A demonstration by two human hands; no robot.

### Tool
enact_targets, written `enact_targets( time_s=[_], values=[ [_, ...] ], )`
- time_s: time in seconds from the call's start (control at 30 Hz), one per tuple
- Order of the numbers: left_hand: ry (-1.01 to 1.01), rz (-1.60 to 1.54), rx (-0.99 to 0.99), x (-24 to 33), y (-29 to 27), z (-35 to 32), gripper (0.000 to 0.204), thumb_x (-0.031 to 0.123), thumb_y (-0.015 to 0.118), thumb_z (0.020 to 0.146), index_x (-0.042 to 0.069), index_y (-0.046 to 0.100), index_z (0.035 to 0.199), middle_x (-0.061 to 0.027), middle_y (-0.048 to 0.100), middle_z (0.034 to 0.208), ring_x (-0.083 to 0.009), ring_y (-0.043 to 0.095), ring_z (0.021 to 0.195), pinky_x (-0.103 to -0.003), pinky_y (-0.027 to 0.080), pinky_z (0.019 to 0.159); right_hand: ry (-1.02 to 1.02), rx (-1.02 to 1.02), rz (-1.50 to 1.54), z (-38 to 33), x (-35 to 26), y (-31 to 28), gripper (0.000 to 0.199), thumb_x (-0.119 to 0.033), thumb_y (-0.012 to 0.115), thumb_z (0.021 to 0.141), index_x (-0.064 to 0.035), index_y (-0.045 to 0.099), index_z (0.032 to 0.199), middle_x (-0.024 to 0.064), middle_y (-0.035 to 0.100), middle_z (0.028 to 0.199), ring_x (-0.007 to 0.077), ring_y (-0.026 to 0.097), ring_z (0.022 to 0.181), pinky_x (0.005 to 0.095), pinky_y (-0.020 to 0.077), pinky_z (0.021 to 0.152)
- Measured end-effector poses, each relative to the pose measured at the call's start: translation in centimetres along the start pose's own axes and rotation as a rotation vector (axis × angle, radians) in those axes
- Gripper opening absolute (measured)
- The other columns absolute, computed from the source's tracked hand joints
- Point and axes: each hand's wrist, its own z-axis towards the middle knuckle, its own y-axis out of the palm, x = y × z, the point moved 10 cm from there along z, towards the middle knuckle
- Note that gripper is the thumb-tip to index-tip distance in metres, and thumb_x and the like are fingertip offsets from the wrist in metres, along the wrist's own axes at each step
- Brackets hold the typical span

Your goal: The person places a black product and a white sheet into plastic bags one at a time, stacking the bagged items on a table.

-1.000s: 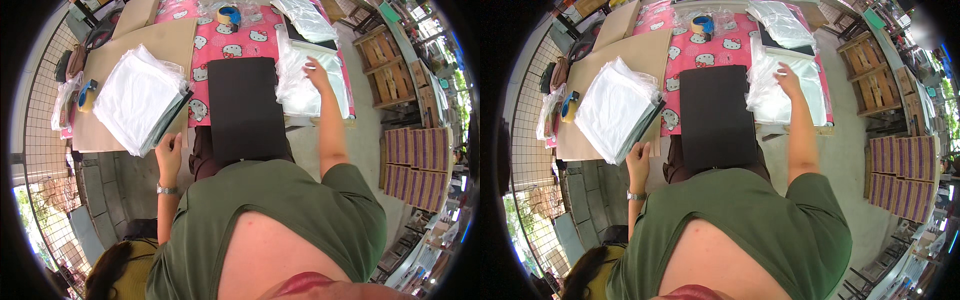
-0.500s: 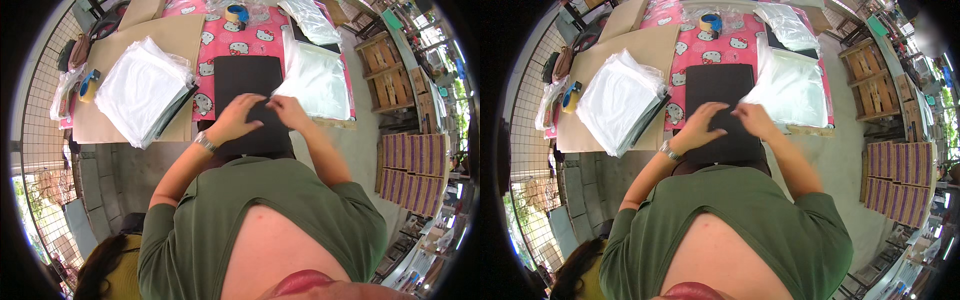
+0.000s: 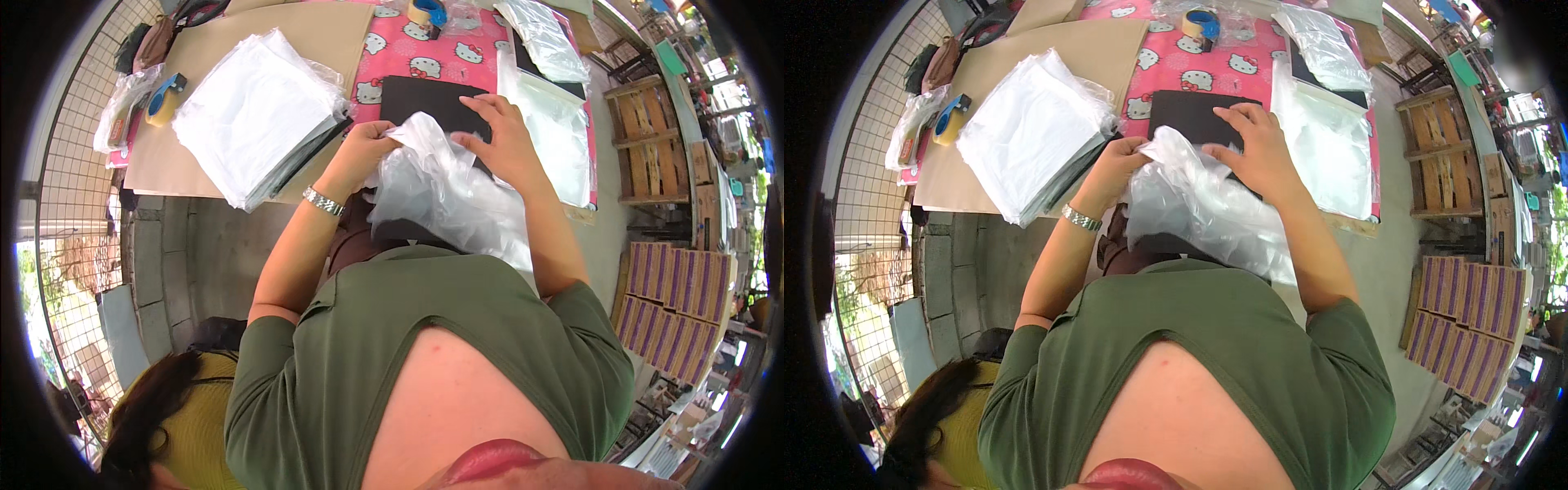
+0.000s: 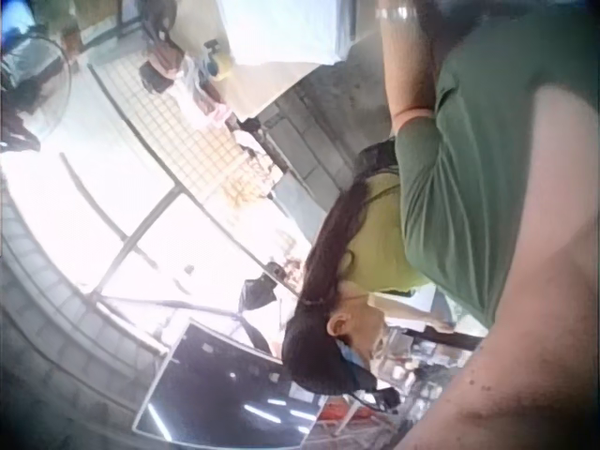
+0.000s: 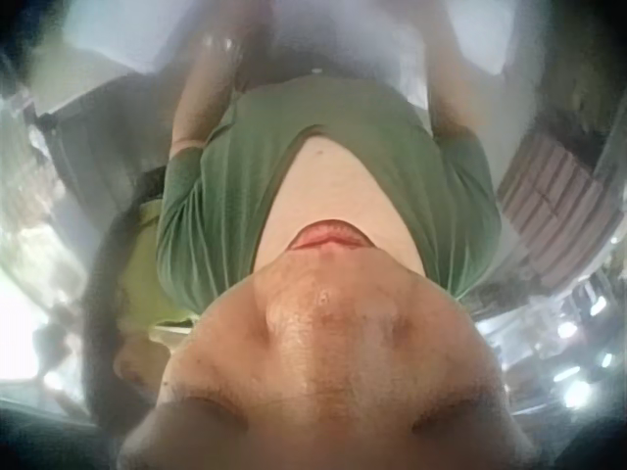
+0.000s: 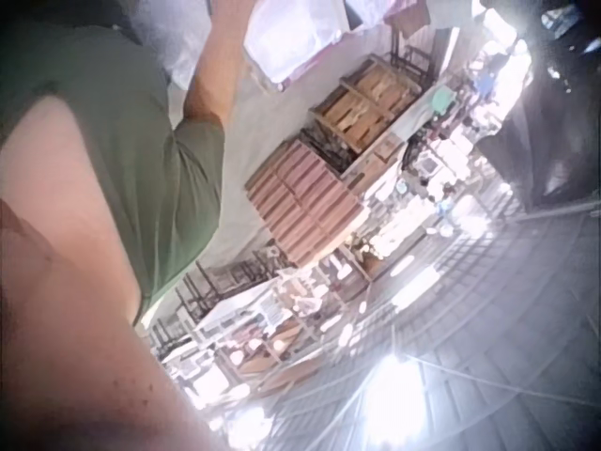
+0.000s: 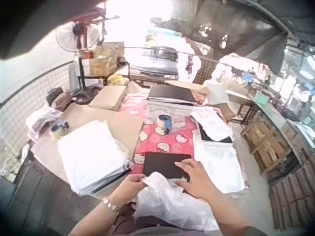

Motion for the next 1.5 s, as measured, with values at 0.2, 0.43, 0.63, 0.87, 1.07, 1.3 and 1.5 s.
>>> enact_targets(
  time_s=[0.2, 0.43, 0.63, 0.87, 1.07, 1.3, 1.5],
  values=[
    [0.156, 0.373, -0.010, 2.4, 0.3, 0.6, 0.020, 0.012, 0.060, 0.081, 0.000, 0.056, 0.096, -0.0006, 0.056, 0.085, -0.0075, 0.050, 0.077, -0.022, 0.042, 0.071, 0.030, -0.373, 0.396, 3.3, -2.1, 8.1, 0.036, -0.027, 0.065, 0.079, -0.0057, 0.060, 0.108, 0.0112, 0.062, 0.097, 0.0213, 0.059, 0.088, 0.0314, 0.0454, 0.080],
    [0.185, 0.218, -0.061, 1.3, 2.5, -3.5, 0.062, 0.017, 0.071, 0.076, 0.001, 0.040, 0.127, -0.0117, 0.053, 0.115, -0.0176, 0.051, 0.104, -0.031, 0.041, 0.089, 0.207, -0.111, 0.275, 4.6, 0.3, 5.4, 0.021, -0.021, 0.065, 0.078, -0.0014, 0.062, 0.083, 0.0088, 0.061, 0.070, 0.0134, 0.055, 0.064, 0.0297, 0.0426, 0.061],
    [0.186, -0.552, 0.154, -1.1, -5.7, -3.6, 0.024, 0.005, 0.057, 0.081, -0.005, 0.059, 0.102, -0.0114, 0.062, 0.098, -0.0202, 0.058, 0.094, -0.034, 0.044, 0.087, 0.358, 0.012, 0.422, 2.7, 4.0, 4.7, 0.020, -0.021, 0.063, 0.081, -0.0007, 0.061, 0.079, 0.0034, 0.057, 0.063, 0.0085, 0.048, 0.058, 0.0252, 0.0386, 0.056],
    [0.224, -0.593, 0.315, 2.4, -5.2, -2.6, 0.033, 0.008, 0.058, 0.082, -0.001, 0.051, 0.113, -0.0122, 0.058, 0.106, -0.0231, 0.058, 0.095, -0.037, 0.046, 0.086, 0.400, 0.043, 0.627, 0.1, 4.2, 6.0, 0.020, -0.020, 0.061, 0.083, -0.0002, 0.060, 0.078, 0.0017, 0.054, 0.060, 0.0054, 0.046, 0.057, 0.0235, 0.0372, 0.054],
    [0.282, -0.142, 0.360, 6.8, -3.6, -3.4, 0.026, 0.006, 0.063, 0.078, -0.003, 0.059, 0.101, -0.0076, 0.062, 0.092, -0.0142, 0.059, 0.080, -0.029, 0.049, 0.070, 0.000, 0.207, 0.416, 1.9, 0.7, -0.4, 0.031, -0.012, 0.067, 0.079, -0.0033, 0.057, 0.107, 0.0067, 0.062, 0.091, 0.0119, 0.058, 0.078, 0.0251, 0.0471, 0.072],
    [0.366, -0.041, 0.430, 8.1, -1.2, -4.6, 0.020, 0.006, 0.067, 0.077, -0.004, 0.063, 0.093, -0.0060, 0.064, 0.085, -0.0100, 0.057, 0.074, -0.023, 0.045, 0.066, 0.163, 0.137, 0.837, 3.3, -1.4, 1.9, 0.023, -0.011, 0.070, 0.076, -0.0044, 0.061, 0.095, 0.0036, 0.063, 0.084, 0.0089, 0.056, 0.074, 0.0254, 0.0455, 0.069],
    [0.393, -0.150, 0.398, 8.2, 0.3, -4.5, 0.015, 0.002, 0.064, 0.078, -0.003, 0.061, 0.092, -0.0064, 0.064, 0.085, -0.0110, 0.059, 0.073, -0.024, 0.047, 0.066, 0.101, 0.165, 0.620, 2.6, -3.4, 2.4, 0.009, -0.007, 0.065, 0.079, -0.0007, 0.061, 0.085, 0.0021, 0.059, 0.067, 0.0056, 0.049, 0.063, 0.0215, 0.0420, 0.060]
  ],
)
